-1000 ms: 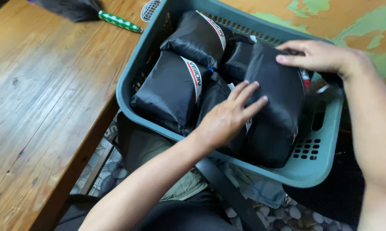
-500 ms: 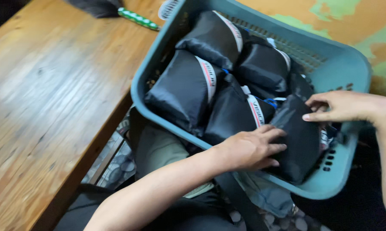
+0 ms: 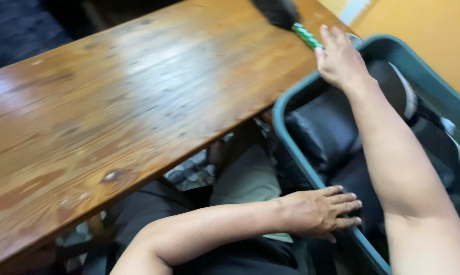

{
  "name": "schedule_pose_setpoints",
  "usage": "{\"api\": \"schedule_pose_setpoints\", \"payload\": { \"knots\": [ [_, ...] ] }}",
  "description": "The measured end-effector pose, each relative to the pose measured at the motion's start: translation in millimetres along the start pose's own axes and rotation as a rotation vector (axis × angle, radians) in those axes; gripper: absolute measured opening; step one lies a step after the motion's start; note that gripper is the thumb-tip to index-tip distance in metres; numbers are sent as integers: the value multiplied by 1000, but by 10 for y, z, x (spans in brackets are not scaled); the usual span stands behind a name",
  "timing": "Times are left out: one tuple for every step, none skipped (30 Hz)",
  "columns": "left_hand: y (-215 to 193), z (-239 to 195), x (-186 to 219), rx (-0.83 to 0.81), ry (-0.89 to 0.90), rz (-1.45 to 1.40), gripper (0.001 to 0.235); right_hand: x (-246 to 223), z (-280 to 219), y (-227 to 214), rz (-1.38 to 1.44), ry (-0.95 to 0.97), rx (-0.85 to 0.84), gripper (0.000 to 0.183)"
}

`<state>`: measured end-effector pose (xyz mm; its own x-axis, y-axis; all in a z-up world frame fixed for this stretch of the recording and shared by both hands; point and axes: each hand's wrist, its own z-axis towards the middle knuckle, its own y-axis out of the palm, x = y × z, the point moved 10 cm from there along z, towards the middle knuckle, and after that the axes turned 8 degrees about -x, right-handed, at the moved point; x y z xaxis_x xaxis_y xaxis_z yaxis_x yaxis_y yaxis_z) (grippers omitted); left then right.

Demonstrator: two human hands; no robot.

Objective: The person dusts a small black bag with a feather duster and places it in a basket. Then, they pick up a large black garment, dust it, and fold it into a compact roll on the table.

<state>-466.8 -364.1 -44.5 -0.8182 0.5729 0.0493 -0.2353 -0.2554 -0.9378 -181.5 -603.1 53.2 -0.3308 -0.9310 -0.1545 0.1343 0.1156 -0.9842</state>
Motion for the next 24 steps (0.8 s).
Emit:
{"api": "schedule_pose_setpoints", "payload": {
  "knots": [
    [-23, -83, -65, 3, -46, 18, 75, -220, 153, 42, 3, -49, -6, 60],
    [-43, -165, -137, 8, -97, 97, 75, -180, 302, 211, -12, 159, -137, 65],
    [-60, -249, -210, 11, -147, 176, 74, -147, 391, 369, -34, 367, -264, 70],
    [-131, -331, -277, 10, -195, 190, 74, -146, 527, 518, -36, 319, -275, 70],
    [-192, -404, -306, 3, -203, 212, 76, -122, 678, 575, -124, 302, -202, 60],
    [-247, -474, -337, -5, -202, 236, 80, -81, 829, 614, -207, 290, -119, 52],
    [-218, -525, -435, -8, -242, 251, 80, -442, 862, 537, -204, 248, -121, 52],
    [-136, -541, -422, -45, -183, 222, 75, -696, 829, 591, -195, 289, -253, 54],
    [-54, -559, -414, -81, -124, 192, 71, -939, 766, 637, -191, 331, -383, 58],
    [-26, -671, -476, -81, -160, 200, 71, -1191, 792, 731, -196, 294, -389, 58],
    [-41, -783, -544, -35, -201, 186, 66, -1456, 819, 813, -170, 235, -380, 64],
    [-59, -867, -593, 17, -239, 169, 62, -1684, 814, 885, -147, 182, -376, 72],
    [-392, -1162, -537, 22, -271, 173, 62, -2043, 718, 926, -155, 151, -386, 72],
    [-869, -1505, -490, 209, -316, 56, 35, -2360, 596, 945, -170, 116, -389, 71],
    [-1324, -1863, -443, 401, -357, -57, 24, -2655, 465, 958, -186, 82, -392, 70],
    [-1649, -2087, -286, 400, -366, -49, 24, -2933, 360, 1043, -184, 70, -392, 70],
    [-2116, -2429, -169, 575, -461, 6, 24, -3294, 249, 1158, -231, -45, -417, 78],
    [-2559, -2788, -15, 750, -547, 62, 23, -3637, 112, 1278, -274, -157, -440, 87],
    [-2691, -2904, 69, 745, -553, 67, 23, -4025, -140, 1262, -269, -164, -440, 87],
    [-2853, -3046, 177, 783, -588, 128, 17, -4593, -455, 1219, -189, -370, -416, 73],
    [-3017, -3183, 291, 821, -623, 189, 15, -5141, -808, 1140, -104, -573, -385, 59],
    [-3177, -3179, 375, 814, -621, 198, 15, -5486, -1018, 1066, -99, -578, -376, 59],
    [-3365, -3209, 472, 869, -597, 182, 14, -5915, -1321, 1062, 39, -691, -505, 47],
    [-3535, -3231, 575, 927, -579, 157, 16, -6321, -1667, 1048, 182, -801, -640, 36]
  ]
}}
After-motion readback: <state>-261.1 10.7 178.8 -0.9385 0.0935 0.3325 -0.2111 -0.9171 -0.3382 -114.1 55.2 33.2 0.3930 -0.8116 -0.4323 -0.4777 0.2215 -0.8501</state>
